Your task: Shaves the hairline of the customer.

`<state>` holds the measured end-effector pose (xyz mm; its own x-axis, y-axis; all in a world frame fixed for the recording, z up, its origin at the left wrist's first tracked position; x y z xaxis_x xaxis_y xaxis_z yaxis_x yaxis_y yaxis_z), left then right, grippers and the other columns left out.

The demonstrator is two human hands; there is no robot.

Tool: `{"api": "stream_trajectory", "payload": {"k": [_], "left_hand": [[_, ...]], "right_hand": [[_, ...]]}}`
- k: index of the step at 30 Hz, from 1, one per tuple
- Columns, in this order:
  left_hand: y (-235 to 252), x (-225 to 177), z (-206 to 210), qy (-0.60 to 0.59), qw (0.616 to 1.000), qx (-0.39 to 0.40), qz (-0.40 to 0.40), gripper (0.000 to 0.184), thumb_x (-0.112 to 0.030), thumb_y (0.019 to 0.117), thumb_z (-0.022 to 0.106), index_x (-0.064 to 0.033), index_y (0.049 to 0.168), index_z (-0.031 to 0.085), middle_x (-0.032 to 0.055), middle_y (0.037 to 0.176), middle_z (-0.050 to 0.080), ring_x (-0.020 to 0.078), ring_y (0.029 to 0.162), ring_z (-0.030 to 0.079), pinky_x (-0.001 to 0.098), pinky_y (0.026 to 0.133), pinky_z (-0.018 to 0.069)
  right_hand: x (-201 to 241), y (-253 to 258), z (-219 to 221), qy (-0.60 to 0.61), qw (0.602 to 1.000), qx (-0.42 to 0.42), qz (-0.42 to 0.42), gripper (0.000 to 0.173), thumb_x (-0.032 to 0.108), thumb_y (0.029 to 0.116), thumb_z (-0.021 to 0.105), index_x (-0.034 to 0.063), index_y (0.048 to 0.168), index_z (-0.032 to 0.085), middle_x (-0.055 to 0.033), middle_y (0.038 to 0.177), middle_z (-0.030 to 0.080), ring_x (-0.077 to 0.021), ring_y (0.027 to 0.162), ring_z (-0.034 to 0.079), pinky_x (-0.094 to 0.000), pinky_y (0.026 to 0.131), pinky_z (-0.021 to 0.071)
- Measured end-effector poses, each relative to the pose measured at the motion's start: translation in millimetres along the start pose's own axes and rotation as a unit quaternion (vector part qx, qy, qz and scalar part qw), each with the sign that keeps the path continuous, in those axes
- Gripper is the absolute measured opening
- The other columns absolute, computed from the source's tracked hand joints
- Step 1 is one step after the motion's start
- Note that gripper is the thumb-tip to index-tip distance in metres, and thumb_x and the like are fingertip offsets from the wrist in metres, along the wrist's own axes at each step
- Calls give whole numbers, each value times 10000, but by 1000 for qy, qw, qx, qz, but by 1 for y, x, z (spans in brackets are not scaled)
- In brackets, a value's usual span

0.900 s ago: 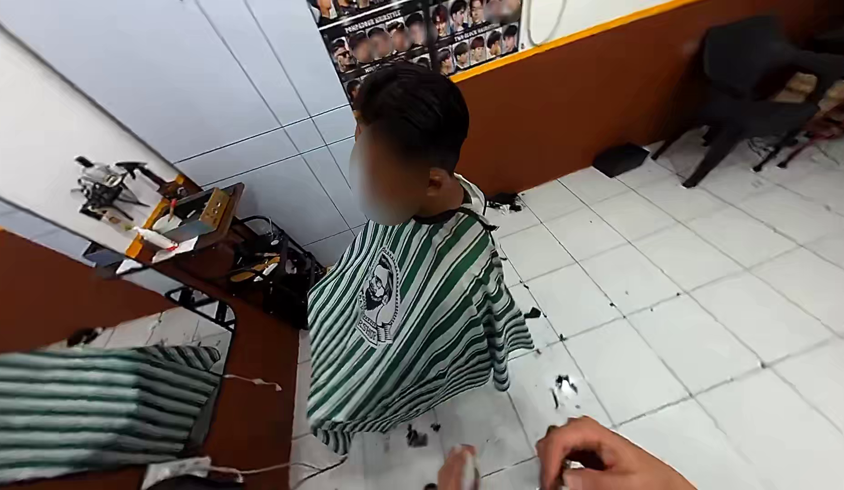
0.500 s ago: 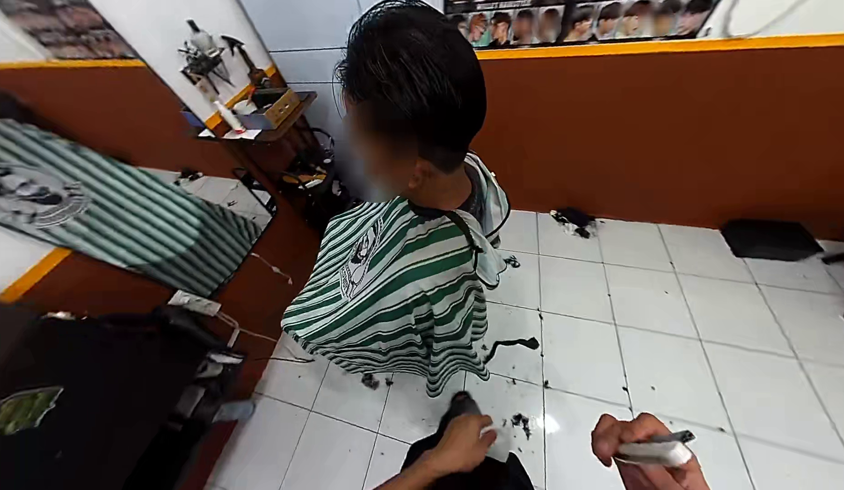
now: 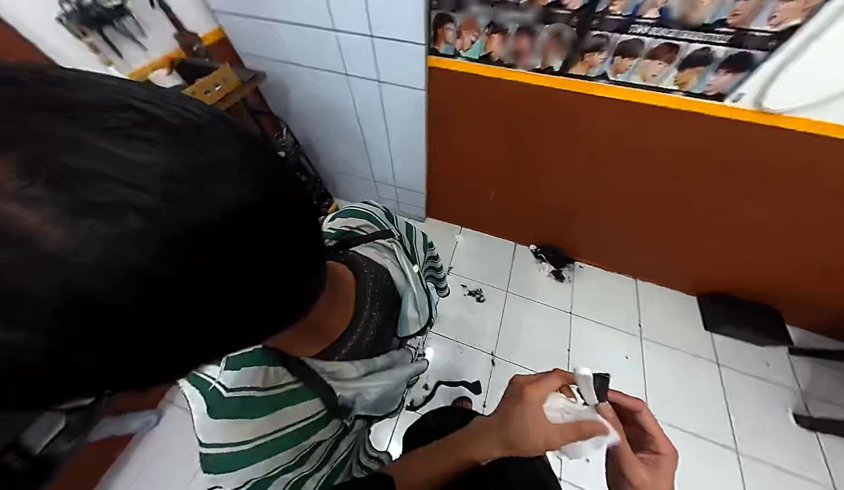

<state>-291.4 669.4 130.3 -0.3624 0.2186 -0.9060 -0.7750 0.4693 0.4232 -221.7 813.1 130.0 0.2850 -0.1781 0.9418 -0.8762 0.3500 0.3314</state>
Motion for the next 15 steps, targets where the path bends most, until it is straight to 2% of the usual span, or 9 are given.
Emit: {"api": "stream_trajectory", "payload": {"k": [3, 6, 8, 11, 13, 15], "left_hand": [[53, 27, -20, 50, 994, -94, 35, 197, -77, 878, 772, 88, 959, 701, 169, 904, 736, 140, 833, 717, 255, 789, 588], [100, 55, -45, 107, 980, -167, 18, 167, -60, 853, 774, 69, 934, 707, 155, 877, 741, 137, 797, 716, 259, 748, 588], [129, 75, -63, 151, 961, -232, 13, 195, -62, 825, 780, 62, 960, 715, 152, 879, 749, 145, 782, 726, 286, 719, 599], [171, 101, -90, 143, 924, -351, 51, 197, 2, 814, 761, 84, 985, 710, 153, 915, 752, 123, 835, 730, 267, 769, 609], [198, 108, -109, 119, 899, -414, 76, 182, 32, 839, 736, 109, 999, 697, 153, 936, 746, 101, 884, 718, 245, 827, 594], [221, 110, -131, 140, 868, -466, 97, 166, 32, 842, 733, 95, 992, 698, 128, 927, 745, 80, 894, 706, 225, 840, 580]], "right_hand": [[-32, 67, 7, 31, 998, 54, 27, 163, 268, 1002, 654, 242, 1149, 718, 120, 1071, 737, -10, 971, 685, -177, 876, 562], [-73, 140, 30, 102, 984, 103, 106, 134, 260, 1013, 626, 224, 1121, 696, 83, 1028, 745, -32, 933, 692, -199, 846, 568], [-97, 198, 51, 167, 964, 147, 144, 126, 275, 1042, 583, 209, 1122, 655, 30, 1061, 758, -93, 989, 712, -253, 879, 582], [-122, 296, 84, 228, 933, 232, 156, 156, 333, 1068, 529, 232, 1175, 582, -15, 1137, 758, -182, 1105, 712, -332, 931, 591], [-123, 358, 114, 254, 907, 301, 146, 177, 369, 1074, 510, 248, 1201, 537, -14, 1168, 752, -176, 1118, 709, -299, 895, 594], [-116, 406, 154, 294, 863, 384, 144, 176, 372, 1080, 492, 255, 1205, 535, -35, 1176, 756, -163, 1041, 736, -233, 766, 600]]}}
Point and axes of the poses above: each hand's wrist, its own y-axis towards the middle knuckle, its own z-axis out of the palm, x = y × z, the point moved 5 cm from there along y, towards the middle knuckle
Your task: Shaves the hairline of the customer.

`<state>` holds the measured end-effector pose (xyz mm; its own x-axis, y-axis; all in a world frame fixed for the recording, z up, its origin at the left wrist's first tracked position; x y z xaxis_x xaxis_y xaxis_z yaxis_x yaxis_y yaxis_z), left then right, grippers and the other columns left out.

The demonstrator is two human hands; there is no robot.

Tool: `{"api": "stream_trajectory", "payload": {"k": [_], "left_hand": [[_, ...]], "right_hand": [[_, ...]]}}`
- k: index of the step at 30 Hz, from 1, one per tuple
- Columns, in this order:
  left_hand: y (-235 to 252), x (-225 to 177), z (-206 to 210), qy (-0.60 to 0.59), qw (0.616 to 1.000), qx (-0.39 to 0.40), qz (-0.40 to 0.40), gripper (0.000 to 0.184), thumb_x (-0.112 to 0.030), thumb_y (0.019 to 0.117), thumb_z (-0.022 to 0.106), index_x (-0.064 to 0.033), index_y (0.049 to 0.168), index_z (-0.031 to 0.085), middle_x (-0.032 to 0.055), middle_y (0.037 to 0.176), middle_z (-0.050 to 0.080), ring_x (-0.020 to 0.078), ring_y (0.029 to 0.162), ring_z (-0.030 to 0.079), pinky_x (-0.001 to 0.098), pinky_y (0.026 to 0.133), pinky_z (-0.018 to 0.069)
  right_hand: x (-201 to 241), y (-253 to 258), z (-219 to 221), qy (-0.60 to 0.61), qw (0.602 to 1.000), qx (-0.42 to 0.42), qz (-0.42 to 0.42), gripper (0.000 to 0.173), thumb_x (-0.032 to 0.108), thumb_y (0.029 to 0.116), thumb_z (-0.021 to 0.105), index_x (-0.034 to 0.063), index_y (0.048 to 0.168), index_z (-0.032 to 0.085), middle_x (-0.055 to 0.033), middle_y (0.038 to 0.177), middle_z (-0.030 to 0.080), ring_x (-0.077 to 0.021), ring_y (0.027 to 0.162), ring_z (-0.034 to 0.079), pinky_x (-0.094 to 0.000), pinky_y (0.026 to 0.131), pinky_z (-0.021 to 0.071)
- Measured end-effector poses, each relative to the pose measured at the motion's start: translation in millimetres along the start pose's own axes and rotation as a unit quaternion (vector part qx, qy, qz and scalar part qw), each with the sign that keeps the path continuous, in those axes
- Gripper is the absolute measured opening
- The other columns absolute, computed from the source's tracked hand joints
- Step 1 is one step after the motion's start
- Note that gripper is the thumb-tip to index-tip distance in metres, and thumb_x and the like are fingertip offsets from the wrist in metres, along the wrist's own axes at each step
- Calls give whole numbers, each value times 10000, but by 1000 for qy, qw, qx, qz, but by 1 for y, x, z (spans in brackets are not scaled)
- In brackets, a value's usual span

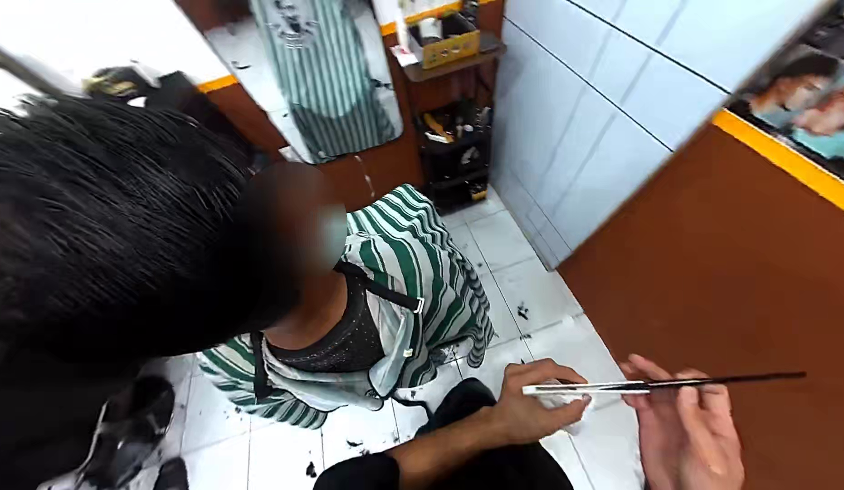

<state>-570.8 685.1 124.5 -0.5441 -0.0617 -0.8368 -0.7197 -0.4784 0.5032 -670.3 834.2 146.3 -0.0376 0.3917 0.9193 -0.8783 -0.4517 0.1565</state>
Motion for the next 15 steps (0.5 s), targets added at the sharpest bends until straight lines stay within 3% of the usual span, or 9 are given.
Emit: {"api": "stream_trajectory", "payload": {"k": [3, 5, 8, 10, 15], "left_hand": [[35, 11, 2, 71, 993, -74, 63, 221, -30, 875, 727, 61, 1076, 712, 109, 926, 738, 82, 879, 689, 224, 829, 572], [57, 13, 0, 143, 977, -106, 120, 273, -138, 948, 695, 33, 1160, 694, 103, 927, 715, 89, 857, 684, 227, 804, 574], [86, 28, -5, 197, 955, -134, 175, 225, -164, 1006, 649, 26, 1101, 724, 122, 955, 734, 106, 885, 711, 236, 816, 589], [104, 62, -9, 204, 954, -149, 159, 200, -102, 992, 645, 54, 1078, 735, 147, 938, 736, 115, 873, 707, 238, 817, 584], [161, 152, -21, 245, 942, -213, 80, 251, -51, 983, 640, 60, 1194, 721, 180, 943, 741, 145, 794, 698, 272, 783, 580]], "right_hand": [[5, 74, 12, 73, 988, 134, 38, 194, 360, 1078, 496, 250, 1226, 554, -77, 1160, 753, -198, 970, 753, -231, 627, 594], [-1, 118, 19, 102, 975, 192, 54, 186, 335, 1079, 498, 252, 1230, 567, -67, 1110, 757, -225, 972, 758, -279, 625, 627], [-27, 182, 25, 131, 958, 239, 90, 171, 313, 1089, 474, 249, 1219, 565, -44, 1086, 753, -231, 964, 762, -322, 636, 650], [-42, 224, 32, 151, 945, 266, 118, 179, 311, 1096, 454, 257, 1227, 562, -38, 1131, 750, -230, 1002, 758, -324, 632, 650], [-54, 310, 73, 161, 907, 340, 188, 205, 354, 1070, 500, 306, 1239, 604, -18, 1211, 740, -246, 1107, 730, -385, 680, 659]]}}
Point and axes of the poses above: each hand's wrist, its own y-axis towards the middle knuckle, its own z-axis out of the palm, x = y × z, the point moved 5 cm from there along y, towards the middle knuckle
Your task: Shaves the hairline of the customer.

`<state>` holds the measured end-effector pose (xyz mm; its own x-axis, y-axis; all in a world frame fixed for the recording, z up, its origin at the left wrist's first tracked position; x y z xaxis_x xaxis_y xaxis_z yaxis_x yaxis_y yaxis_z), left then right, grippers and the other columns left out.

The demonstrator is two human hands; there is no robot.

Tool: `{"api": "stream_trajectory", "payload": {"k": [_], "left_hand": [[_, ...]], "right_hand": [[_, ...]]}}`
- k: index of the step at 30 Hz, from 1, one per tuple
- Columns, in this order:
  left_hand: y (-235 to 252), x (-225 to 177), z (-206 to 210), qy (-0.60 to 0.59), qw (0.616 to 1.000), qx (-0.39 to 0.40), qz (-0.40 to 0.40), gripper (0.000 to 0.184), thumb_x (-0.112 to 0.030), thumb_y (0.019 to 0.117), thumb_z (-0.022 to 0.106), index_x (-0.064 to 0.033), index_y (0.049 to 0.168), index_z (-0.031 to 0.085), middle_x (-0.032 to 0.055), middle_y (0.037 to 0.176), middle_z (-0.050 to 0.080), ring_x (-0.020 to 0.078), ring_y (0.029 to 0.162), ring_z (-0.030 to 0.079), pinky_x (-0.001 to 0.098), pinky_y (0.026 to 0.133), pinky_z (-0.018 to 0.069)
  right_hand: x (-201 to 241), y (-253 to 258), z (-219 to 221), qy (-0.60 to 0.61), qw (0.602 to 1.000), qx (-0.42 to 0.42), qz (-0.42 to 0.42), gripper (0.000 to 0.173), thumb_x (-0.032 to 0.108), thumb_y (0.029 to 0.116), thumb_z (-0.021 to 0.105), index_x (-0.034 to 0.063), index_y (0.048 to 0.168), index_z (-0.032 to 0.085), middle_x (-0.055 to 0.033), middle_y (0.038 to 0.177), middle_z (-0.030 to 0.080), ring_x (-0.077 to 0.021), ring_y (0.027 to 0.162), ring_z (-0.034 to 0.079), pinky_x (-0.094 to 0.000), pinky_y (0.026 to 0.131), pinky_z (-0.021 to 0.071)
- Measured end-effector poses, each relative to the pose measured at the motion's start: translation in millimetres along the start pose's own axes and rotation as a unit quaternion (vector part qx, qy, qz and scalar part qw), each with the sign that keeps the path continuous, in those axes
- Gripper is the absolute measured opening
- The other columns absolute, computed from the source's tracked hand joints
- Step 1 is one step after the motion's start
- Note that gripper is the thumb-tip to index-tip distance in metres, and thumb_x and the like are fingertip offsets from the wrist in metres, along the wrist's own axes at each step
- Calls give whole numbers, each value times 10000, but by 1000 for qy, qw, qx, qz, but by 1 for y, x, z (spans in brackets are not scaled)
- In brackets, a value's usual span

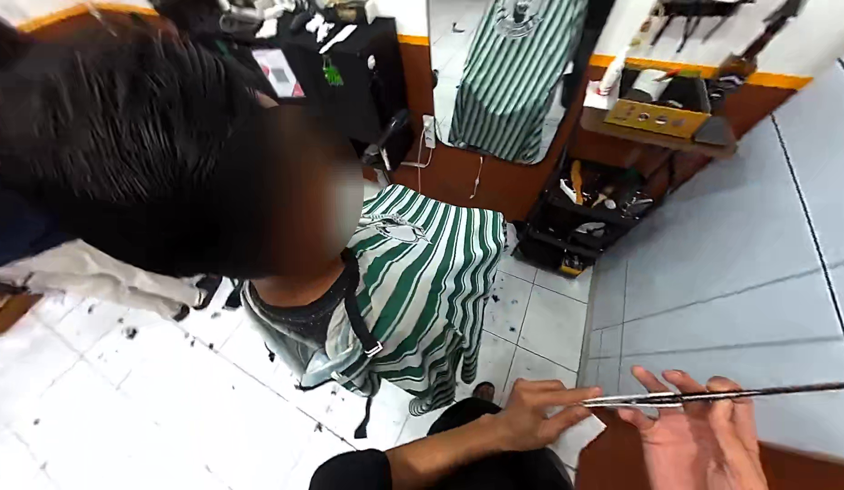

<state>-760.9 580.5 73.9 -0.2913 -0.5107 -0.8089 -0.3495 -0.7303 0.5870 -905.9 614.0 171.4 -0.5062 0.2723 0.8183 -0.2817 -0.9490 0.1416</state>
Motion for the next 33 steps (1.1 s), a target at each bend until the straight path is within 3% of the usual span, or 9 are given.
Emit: {"api": "stream_trajectory", "payload": {"k": [3, 6, 10, 13, 16, 20, 26, 29, 33], "left_hand": [[33, 19, 16, 90, 995, -26, -21, 199, -94, 980, 664, 29, 1108, 752, 181, 1039, 761, 192, 858, 741, 337, 789, 605], [58, 29, 7, 224, 969, -72, -79, 303, -254, 950, 717, -60, 1180, 757, 131, 936, 739, 206, 747, 706, 393, 635, 577], [59, 28, -34, 232, 915, -230, -236, 396, -197, 889, 764, -45, 1252, 716, 117, 1171, 742, 176, 1048, 721, 399, 941, 592], [47, 16, -46, 183, 860, -371, -298, 280, -57, 906, 672, -17, 1179, 721, 81, 1159, 734, 104, 1013, 700, 321, 927, 576], [36, -18, -48, 238, 801, -478, -269, 227, -64, 939, 591, -22, 1105, 740, 57, 1087, 733, 104, 936, 704, 309, 852, 602], [24, -96, -58, 431, 706, -521, -212, 255, -117, 993, 515, -54, 1084, 745, 45, 1138, 742, 161, 1094, 691, 374, 1002, 559], [40, -226, -87, 631, 530, -527, -207, 269, -172, 1016, 600, 41, 1140, 708, 92, 1057, 719, 19, 779, 668, 192, 703, 584], [61, -274, -121, 691, 463, -513, -212, 373, -305, 997, 650, 33, 1143, 709, 144, 1020, 712, 85, 813, 664, 282, 766, 565], [106, -316, -170, 724, 423, -498, -222, 513, -467, 983, 649, -46, 1275, 656, 135, 1185, 678, 148, 995, 681, 369, 915, 562]], "right_hand": [[2, 43, 2, 10, 997, 58, 55, 204, 358, 1085, 462, 302, 1228, 596, -23, 1204, 739, -284, 1171, 700, -510, 847, 633], [6, 92, 6, 64, 986, 122, 91, 185, 292, 1086, 477, 243, 1203, 612, -47, 1077, 746, -288, 1080, 726, -557, 893, 611], [10, 177, 11, 75, 968, 217, 101, 138, 249, 1059, 548, 231, 1166, 634, -10, 971, 720, -219, 951, 730, -495, 906, 615], [8, 245, 21, 34, 950, 301, 78, 145, 259, 1033, 602, 262, 1167, 656, 36, 1008, 719, -154, 961, 717, -387, 891, 619], [-1, 300, 45, 20, 927, 374, 37, 193, 270, 1040, 595, 288, 1229, 632, 71, 1052, 722, -117, 963, 711, -320, 861, 616], [-19, 351, 92, 33, 904, 427, 9, 208, 246, 1035, 595, 243, 1242, 613, 41, 1033, 717, -142, 924, 710, -331, 839, 617], [-39, 382, 184, 56, 857, 509, -57, 228, 124, 1021, 548, 215, 1224, 598, 48, 1140, 693, -141, 1009, 695, -345, 880, 607], [-42, 385, 236, 66, 831, 543, -105, 246, 52, 1012, 486, 142, 1211, 599, 33, 1107, 702, -132, 988, 690, -326, 875, 594], [-49, 383, 300, 66, 783, 596, -165, 235, 20, 1019, 458, 71, 1204, 594, 41, 1050, 690, -89, 949, 669, -293, 857, 582]]}}
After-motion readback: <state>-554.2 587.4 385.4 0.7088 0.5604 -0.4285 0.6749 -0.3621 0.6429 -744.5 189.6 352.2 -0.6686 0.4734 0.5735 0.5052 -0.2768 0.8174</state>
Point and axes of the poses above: each hand's wrist, its own y-axis towards the middle knuckle, its own z-axis out of the palm, x = y × z, the point moved 5 cm from there along y, towards the middle knuckle
